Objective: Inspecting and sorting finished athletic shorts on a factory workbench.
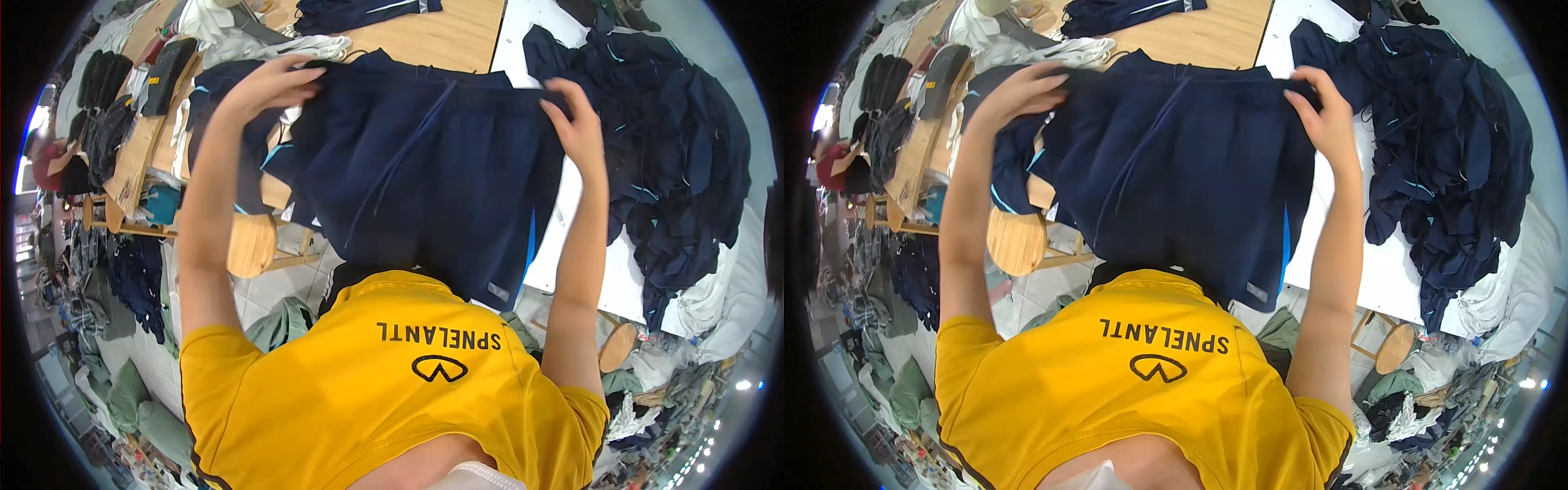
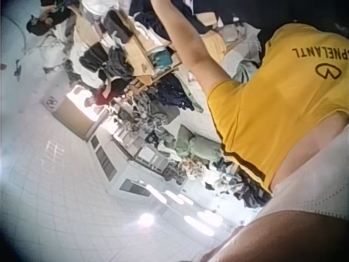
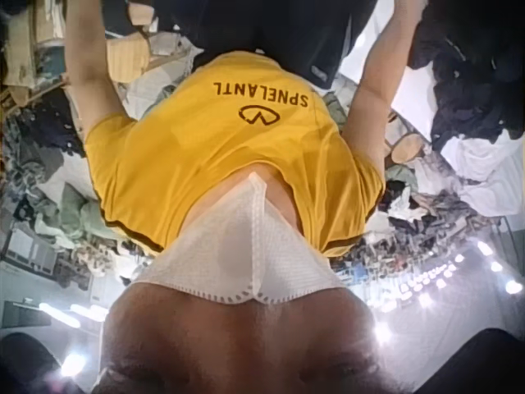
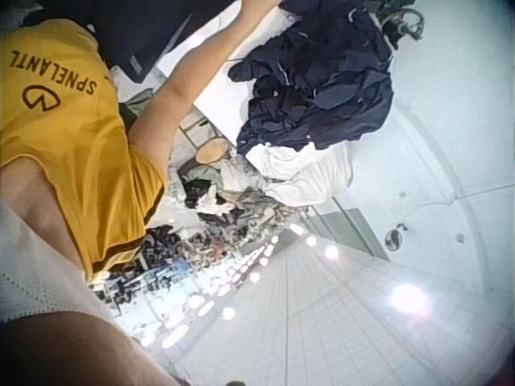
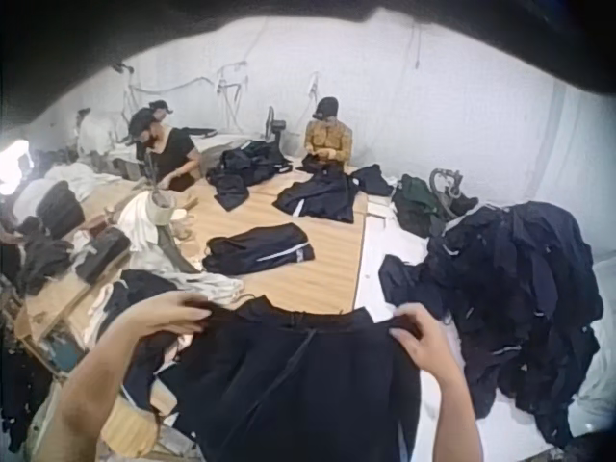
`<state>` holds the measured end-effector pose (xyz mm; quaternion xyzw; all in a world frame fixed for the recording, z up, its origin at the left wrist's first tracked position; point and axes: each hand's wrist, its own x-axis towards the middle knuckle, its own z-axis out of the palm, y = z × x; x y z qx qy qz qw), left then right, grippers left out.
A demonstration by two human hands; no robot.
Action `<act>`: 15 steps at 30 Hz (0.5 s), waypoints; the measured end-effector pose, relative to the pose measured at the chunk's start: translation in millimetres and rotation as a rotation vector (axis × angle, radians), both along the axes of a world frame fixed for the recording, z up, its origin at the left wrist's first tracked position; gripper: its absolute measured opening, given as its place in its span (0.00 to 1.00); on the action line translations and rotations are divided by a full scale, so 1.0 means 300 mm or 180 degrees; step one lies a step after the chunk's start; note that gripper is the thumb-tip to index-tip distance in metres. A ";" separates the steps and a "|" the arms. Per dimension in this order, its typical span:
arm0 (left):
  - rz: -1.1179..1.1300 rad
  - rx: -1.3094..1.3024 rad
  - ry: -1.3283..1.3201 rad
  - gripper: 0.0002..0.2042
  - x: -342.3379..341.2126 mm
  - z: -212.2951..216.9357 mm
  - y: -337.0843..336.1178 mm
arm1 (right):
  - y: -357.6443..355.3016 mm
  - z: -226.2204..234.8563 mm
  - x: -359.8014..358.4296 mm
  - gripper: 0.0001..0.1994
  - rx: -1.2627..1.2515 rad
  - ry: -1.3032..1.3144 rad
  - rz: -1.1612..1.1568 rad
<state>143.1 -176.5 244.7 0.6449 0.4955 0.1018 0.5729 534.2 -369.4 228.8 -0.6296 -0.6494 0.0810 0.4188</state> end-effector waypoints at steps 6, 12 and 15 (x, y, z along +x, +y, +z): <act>0.0413 0.1322 0.0185 0.42 0.175 -0.693 0.375 | 0.232 -0.618 0.113 0.34 -0.0931 0.0725 -0.0952; 0.0410 0.2073 0.1405 0.21 0.301 -0.862 0.172 | 0.145 -0.780 0.059 0.29 -0.1403 0.0753 -0.1868; 0.0830 0.2737 0.0055 0.09 0.273 -0.825 0.176 | 0.194 -0.708 0.030 0.23 -0.1788 0.0461 -0.2227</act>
